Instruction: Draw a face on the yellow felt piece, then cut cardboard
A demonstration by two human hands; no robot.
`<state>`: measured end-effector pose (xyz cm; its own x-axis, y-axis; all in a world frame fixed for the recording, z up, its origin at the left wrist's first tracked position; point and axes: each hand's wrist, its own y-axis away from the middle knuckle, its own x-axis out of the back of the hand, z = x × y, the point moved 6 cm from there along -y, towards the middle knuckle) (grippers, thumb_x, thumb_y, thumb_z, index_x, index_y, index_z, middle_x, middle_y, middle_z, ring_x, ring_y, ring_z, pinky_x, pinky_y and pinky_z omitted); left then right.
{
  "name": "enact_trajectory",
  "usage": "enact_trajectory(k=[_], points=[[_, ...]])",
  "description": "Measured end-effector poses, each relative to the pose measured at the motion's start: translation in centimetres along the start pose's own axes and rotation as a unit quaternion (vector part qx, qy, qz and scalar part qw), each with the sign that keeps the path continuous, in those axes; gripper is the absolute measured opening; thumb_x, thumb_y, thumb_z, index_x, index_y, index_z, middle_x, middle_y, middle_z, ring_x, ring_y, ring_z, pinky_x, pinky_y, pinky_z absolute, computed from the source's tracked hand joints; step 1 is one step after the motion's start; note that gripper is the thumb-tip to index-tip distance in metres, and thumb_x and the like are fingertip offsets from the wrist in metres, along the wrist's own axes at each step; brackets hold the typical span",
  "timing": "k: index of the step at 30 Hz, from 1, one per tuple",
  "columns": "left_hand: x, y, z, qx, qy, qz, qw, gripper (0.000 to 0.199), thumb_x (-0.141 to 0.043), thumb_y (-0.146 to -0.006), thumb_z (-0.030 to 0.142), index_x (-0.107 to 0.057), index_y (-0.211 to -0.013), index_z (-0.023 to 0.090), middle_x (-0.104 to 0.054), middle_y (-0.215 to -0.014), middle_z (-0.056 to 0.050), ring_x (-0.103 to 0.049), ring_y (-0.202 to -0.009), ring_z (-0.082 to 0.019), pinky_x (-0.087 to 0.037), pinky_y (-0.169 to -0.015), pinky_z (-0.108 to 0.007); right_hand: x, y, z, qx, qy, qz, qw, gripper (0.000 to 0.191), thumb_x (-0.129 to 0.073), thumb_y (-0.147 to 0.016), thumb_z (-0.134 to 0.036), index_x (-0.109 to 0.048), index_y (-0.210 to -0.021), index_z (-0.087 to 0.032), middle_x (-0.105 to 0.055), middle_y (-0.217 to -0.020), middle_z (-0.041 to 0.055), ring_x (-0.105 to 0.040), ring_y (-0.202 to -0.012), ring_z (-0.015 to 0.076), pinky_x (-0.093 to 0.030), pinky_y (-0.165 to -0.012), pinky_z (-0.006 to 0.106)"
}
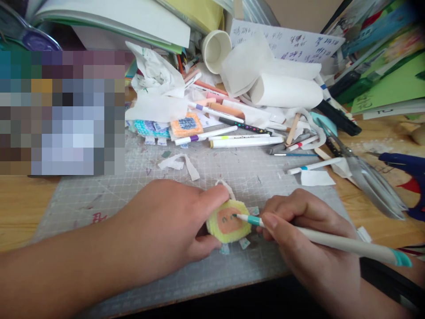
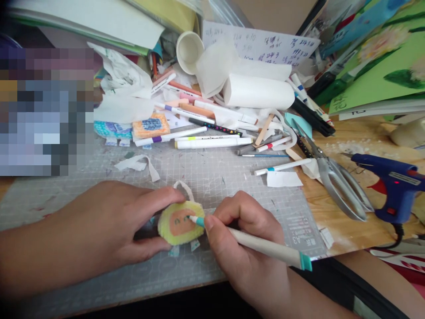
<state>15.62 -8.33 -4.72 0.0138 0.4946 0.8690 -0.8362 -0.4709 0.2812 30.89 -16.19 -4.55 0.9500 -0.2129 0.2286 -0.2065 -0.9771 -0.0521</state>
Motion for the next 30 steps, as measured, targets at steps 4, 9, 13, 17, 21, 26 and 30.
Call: enact_trajectory(k=[4,9,13,17,21,26,30], points=[[-0.02,0.07,-0.03,0.003,0.0,0.003,1.0,0.028,-0.06,-0.076,0.046,-0.052,-0.099,0.031,-0.065,-0.067,0.001,-0.062,-0.056,-0.024,-0.031,-0.047,-0.03,0.02,0.01,-0.09,-0.003,0.005,0.001,1.0,0.019,-0.062,-0.086,-0.017,-0.053,-0.07,-0.022,-0.056,-0.059,-0.0027,-0.054,-0.055,0.0153,-0.041,-0.051,0.028],[0.04,0.1,-0.08,0.007,0.004,0.008,1.0,0.029,-0.06,-0.076,0.046,-0.053,-0.1,0.031,-0.065,-0.066,0.001,-0.061,-0.056,-0.025,-0.031,-0.047,-0.031,0.0,0.15,-0.13,0.002,-0.011,-0.01,1.0,0.02,-0.061,-0.087,-0.017,-0.053,-0.07,-0.022,-0.054,-0.058,-0.0031,-0.053,-0.056,0.0151,-0.04,-0.052,0.029],[-0.02,0.03,-0.14,-0.001,0.014,0.01,1.0,0.032,-0.059,-0.076,0.05,-0.054,-0.102,0.03,-0.064,-0.067,0.001,-0.061,-0.057,-0.025,-0.03,-0.047,-0.031,0.01,0.23,0.22,-0.01,-0.053,-0.011,0.998,0.02,-0.058,-0.089,-0.017,-0.052,-0.072,-0.023,-0.052,-0.059,-0.0035,-0.049,-0.055,0.0145,-0.039,-0.053,0.029],[-0.04,0.05,-0.19,0.001,0.021,0.009,1.0,0.033,-0.061,-0.075,0.048,-0.054,-0.102,0.03,-0.063,-0.066,0.001,-0.059,-0.055,-0.023,-0.028,-0.047,-0.03,-0.04,0.18,0.17,-0.012,-0.024,-0.014,1.0,0.019,-0.059,-0.09,-0.018,-0.052,-0.073,-0.023,-0.054,-0.061,-0.0026,-0.051,-0.057,0.0153,-0.038,-0.053,0.029],[0.01,0.14,-0.04,0.002,0.022,-0.003,1.0,0.03,-0.059,-0.078,0.047,-0.053,-0.101,0.029,-0.064,-0.069,0.001,-0.06,-0.058,-0.023,-0.029,-0.048,-0.029,-0.14,0.16,-0.06,-0.006,-0.028,-0.023,0.999,0.019,-0.057,-0.09,-0.018,-0.051,-0.073,-0.023,-0.052,-0.059,-0.0034,-0.049,-0.056,0.0143,-0.037,-0.051,0.028],[0.11,0.2,0.25,0.001,0.003,-0.016,1.0,0.025,-0.056,-0.08,0.042,-0.052,-0.1,0.027,-0.064,-0.07,0.002,-0.06,-0.059,-0.021,-0.028,-0.049,-0.028,-0.39,0.11,-0.04,0.004,-0.021,-0.038,0.999,0.017,-0.058,-0.09,-0.017,-0.052,-0.075,-0.023,-0.055,-0.061,-0.0033,-0.052,-0.057,0.0139,-0.038,-0.051,0.027],[0.06,0.28,0.26,-0.002,0.001,-0.007,1.0,0.027,-0.056,-0.081,0.044,-0.051,-0.101,0.027,-0.064,-0.071,0.003,-0.061,-0.06,-0.02,-0.027,-0.05,-0.027,-0.52,0.1,-0.05,0.013,-0.003,-0.047,0.999,0.018,-0.058,-0.09,-0.015,-0.051,-0.075,-0.023,-0.054,-0.061,-0.0038,-0.051,-0.055,0.0131,-0.038,-0.051,0.026]])
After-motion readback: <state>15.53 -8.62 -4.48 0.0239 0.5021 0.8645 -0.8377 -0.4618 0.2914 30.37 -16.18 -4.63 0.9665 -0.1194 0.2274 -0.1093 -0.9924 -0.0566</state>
